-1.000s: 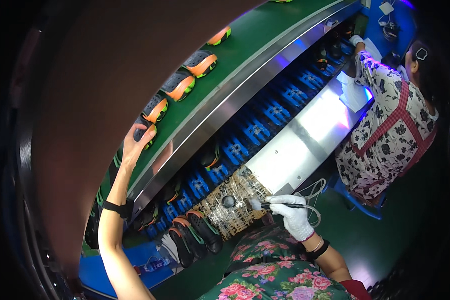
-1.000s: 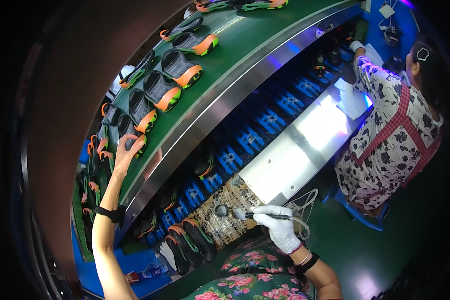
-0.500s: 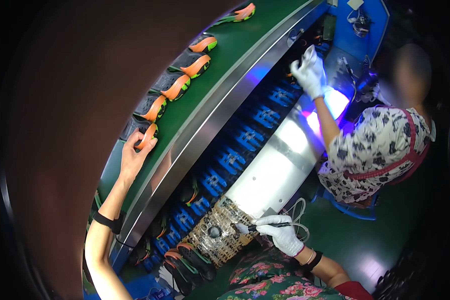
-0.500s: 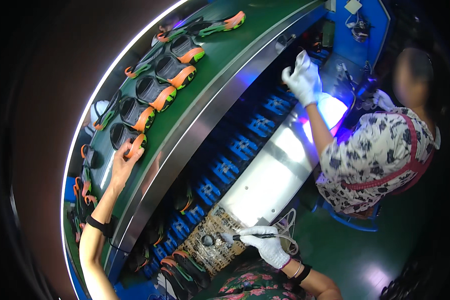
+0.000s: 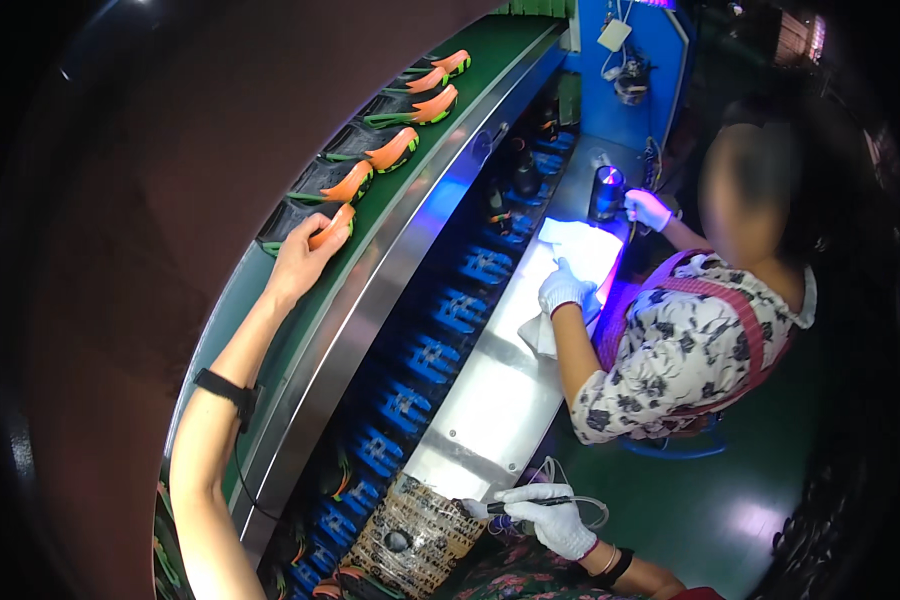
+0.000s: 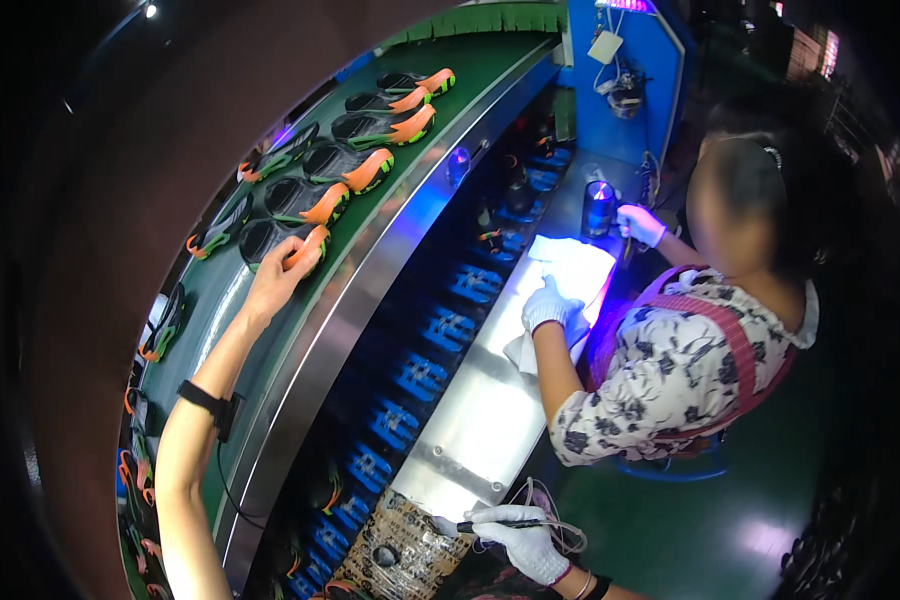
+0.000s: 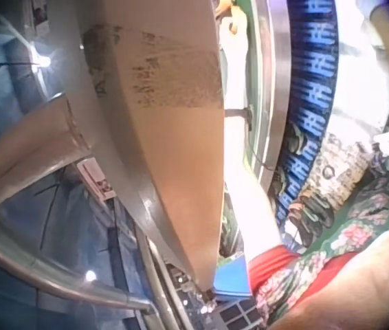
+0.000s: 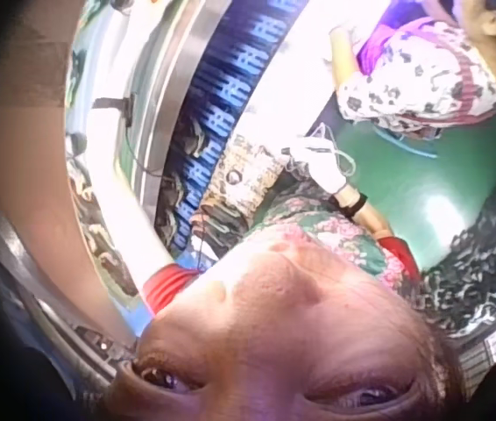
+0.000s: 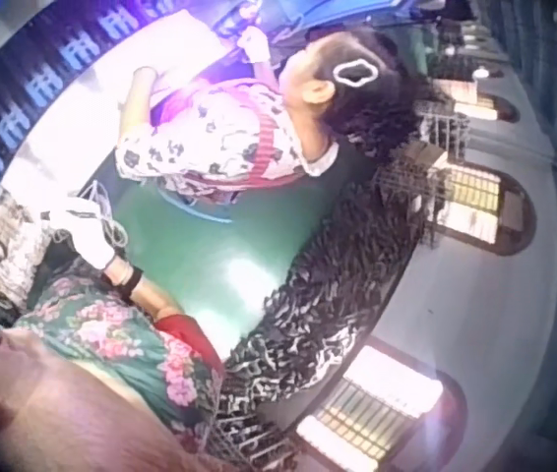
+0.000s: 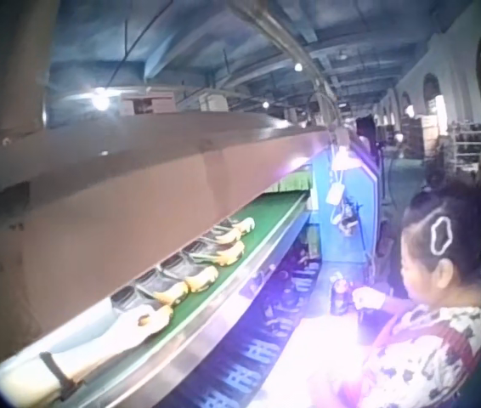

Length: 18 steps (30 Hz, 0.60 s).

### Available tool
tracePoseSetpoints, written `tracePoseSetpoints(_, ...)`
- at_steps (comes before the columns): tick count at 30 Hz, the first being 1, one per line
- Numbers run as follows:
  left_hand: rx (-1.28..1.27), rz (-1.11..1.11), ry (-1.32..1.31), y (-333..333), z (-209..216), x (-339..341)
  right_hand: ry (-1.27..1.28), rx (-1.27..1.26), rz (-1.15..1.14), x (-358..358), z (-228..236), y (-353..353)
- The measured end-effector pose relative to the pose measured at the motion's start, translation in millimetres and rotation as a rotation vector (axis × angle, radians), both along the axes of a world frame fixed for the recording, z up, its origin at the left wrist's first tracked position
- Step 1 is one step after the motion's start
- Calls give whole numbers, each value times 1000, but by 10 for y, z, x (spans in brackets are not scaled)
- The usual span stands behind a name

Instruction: Applying adhesive or primer to the bottom of shoe soles using a brush.

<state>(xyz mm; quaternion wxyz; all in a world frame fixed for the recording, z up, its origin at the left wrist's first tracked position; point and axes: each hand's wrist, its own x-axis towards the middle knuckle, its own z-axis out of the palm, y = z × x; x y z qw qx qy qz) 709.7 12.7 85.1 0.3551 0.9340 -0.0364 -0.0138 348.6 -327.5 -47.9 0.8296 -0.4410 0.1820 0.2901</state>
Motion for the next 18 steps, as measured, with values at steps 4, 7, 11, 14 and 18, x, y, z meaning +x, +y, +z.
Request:
tracePoseSetpoints(4,-18,-39,-29,-20,117,99,-33,-5,-18,57,147,-199)
tracePoseSetpoints(7,-357,275,105,61,298,-109,13,23,10,101,264,-326)
tracePoseSetpoints(11,-669,233,-16,309,685,-878,18,112,27,150,451,-381)
tracePoseSetpoints(14,-633,429,-28,673,789,-1740,63,168,34,205,562,-306)
tracePoseSetpoints(18,-581,715,-207,985,734,-3179,94,227,112,236,736,-197)
